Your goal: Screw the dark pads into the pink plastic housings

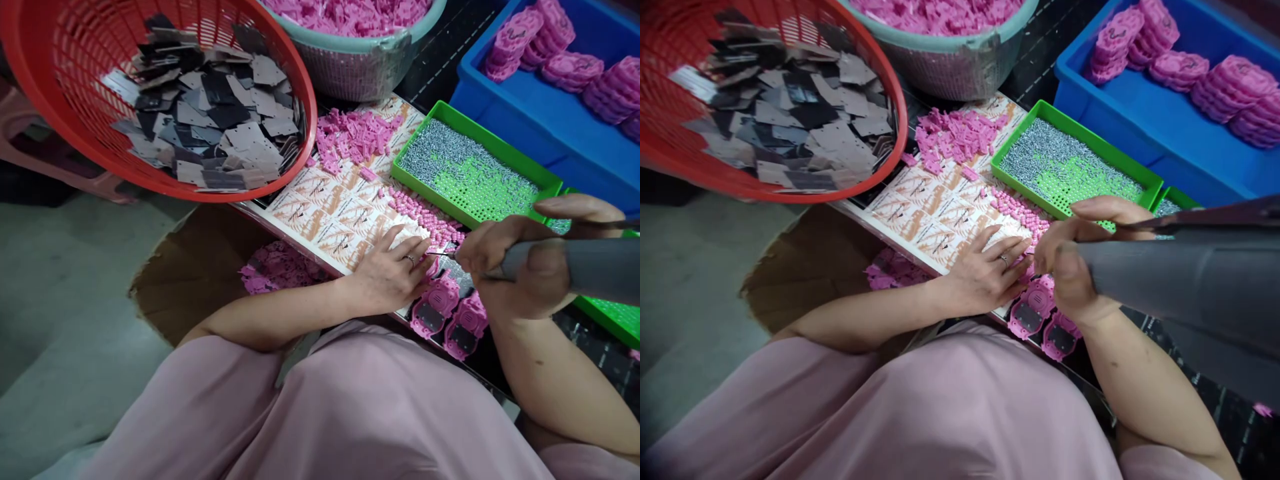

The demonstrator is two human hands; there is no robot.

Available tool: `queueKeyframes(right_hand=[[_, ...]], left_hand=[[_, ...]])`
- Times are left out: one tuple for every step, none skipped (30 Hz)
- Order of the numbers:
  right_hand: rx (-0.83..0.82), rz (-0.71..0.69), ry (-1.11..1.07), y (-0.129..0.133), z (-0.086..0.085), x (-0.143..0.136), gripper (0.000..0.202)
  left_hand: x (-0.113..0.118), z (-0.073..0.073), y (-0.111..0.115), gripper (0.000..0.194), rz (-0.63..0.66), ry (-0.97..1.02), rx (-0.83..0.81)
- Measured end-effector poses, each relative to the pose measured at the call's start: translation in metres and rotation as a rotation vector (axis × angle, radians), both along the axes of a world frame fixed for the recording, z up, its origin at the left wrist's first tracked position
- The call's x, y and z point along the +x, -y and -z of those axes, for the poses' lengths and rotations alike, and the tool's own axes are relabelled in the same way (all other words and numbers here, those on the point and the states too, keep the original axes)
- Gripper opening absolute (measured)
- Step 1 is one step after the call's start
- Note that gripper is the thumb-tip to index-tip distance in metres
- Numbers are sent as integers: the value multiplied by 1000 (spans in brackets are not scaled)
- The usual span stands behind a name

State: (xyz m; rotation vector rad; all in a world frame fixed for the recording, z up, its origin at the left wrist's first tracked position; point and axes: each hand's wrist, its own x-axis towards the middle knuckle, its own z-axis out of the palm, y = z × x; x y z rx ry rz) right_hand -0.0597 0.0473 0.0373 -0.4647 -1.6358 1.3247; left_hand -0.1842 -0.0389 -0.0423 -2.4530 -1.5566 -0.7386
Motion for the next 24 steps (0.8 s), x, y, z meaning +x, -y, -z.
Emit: queueKeyframes(right_hand=[[15,-20,-9,2,1,0,36],[28,-37,-16,3,1,0,27],[38,-43,-33,3,-1,0,15],[44,-35,-62,1,-3,1,10],[70,-25,-111,-4,-7,2,20],[105,-13,-163,-10,-11,3,23],[138,12,-207,-19,-15,4,14],[165,46,-236,-29,-18,5,11],[190,112,-274,-39,-20,5,26],[191,206,-295,-50,-21,5,39],[208,291,-333,-61,-19,4,37],[207,367,-352,-70,-16,2,31],[220,408,-375,-77,-12,0,19],[226,426,-384,-83,-7,-1,11],[221,430,-374,-87,-3,-3,15],[209,417,-344,-89,1,-4,21],[198,411,-319,-89,5,-5,25],[188,407,-297,-89,7,-5,30],[182,401,-277,-88,9,-5,34],[181,398,-267,-88,10,-4,36],[188,394,-263,-87,10,-4,36],[196,395,-264,-86,10,-4,33],[207,396,-266,-86,11,-4,29],[216,404,-267,-86,11,-5,29]], left_hand=[[0,0,0,33,0,-2,4],[0,0,0,33,-1,-6,10],[0,0,0,33,-5,-9,15],[0,0,0,34,-12,-12,17],[0,0,0,34,-17,-17,17],[0,0,1,35,-19,-24,13],[-1,0,1,37,-19,-31,7],[-1,0,1,38,-18,-34,1],[-1,1,2,39,-17,-34,-4],[-1,1,2,39,-16,-32,-9],[-1,1,2,39,-16,-28,-13],[-2,1,2,38,-18,-22,-17],[-2,1,2,38,-18,-18,-20],[-2,2,2,37,-16,-17,-23],[-3,1,2,37,-12,-16,-23],[-3,1,2,37,-9,-15,-21],[-3,1,2,37,-6,-14,-21],[-3,1,2,38,-5,-14,-24],[-3,1,2,38,-3,-13,-29],[-3,1,2,39,0,-11,-34],[-3,1,2,39,3,-7,-39],[-3,1,2,40,5,0,-41],[-3,1,2,40,8,8,-41],[-3,1,2,40,10,15,-41]])
